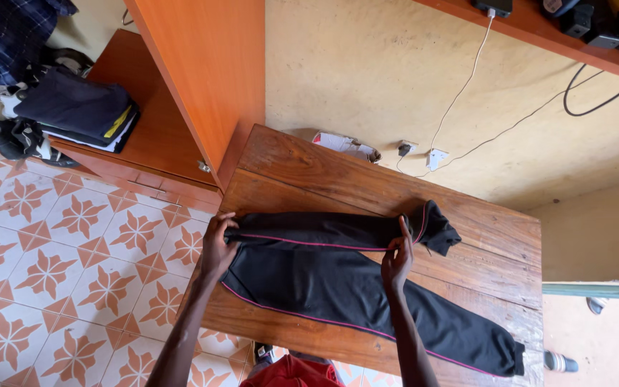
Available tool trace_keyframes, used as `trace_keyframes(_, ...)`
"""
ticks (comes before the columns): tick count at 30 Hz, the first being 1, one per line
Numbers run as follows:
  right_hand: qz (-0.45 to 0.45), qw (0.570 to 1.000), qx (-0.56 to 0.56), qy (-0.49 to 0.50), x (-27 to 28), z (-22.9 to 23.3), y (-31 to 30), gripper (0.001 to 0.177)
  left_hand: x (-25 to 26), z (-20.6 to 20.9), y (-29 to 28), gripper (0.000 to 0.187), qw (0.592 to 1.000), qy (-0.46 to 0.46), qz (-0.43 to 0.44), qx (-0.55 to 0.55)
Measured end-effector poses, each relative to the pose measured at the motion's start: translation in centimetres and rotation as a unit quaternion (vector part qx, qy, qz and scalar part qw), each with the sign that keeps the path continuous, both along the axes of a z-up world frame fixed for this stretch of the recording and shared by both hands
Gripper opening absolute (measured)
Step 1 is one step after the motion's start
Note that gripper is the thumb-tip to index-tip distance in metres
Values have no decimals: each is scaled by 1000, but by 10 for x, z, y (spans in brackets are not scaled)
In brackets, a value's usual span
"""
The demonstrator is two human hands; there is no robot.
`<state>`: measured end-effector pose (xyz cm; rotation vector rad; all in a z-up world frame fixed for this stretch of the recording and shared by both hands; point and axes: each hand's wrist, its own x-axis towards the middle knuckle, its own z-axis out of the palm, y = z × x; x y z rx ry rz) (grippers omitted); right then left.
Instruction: The person lays out a pair of jeans on a table and folds them into a flat rectangle, then repeats the process with a pair of black pants before placing both folded items in a closet.
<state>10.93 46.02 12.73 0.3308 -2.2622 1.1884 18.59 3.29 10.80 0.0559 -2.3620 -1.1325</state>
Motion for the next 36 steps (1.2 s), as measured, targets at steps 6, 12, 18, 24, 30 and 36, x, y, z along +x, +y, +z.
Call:
trace_keyframes(6, -33, 999, -15, -28, 84, -8, -1, 22, 59, -53, 11, 38, 988, -98, 36, 115)
trace_keyframes(12, -81, 990, -5, -119, 143, -33, -1, 18, 83, -86, 8, 35, 994, -57, 60, 66)
trace_keyframes(18, -62, 991, 9, -118, 184, -53, -1, 19, 91, -97, 17, 28, 988, -57, 109, 90)
trace_keyframes(24, -58, 969, 0, -239, 199, -81, -1, 26, 92, -97, 19, 35, 970, -94, 128, 184)
trace_keyframes(30, -83, 971, 53, -220, 197, -95, 2, 19, 82, -94, 27, 24, 948, -62, 146, 275)
trace_keyframes(36, -93, 970, 56, -215, 198, -93, 2, 14, 80, -105, 22, 41, 917, -117, 191, 331)
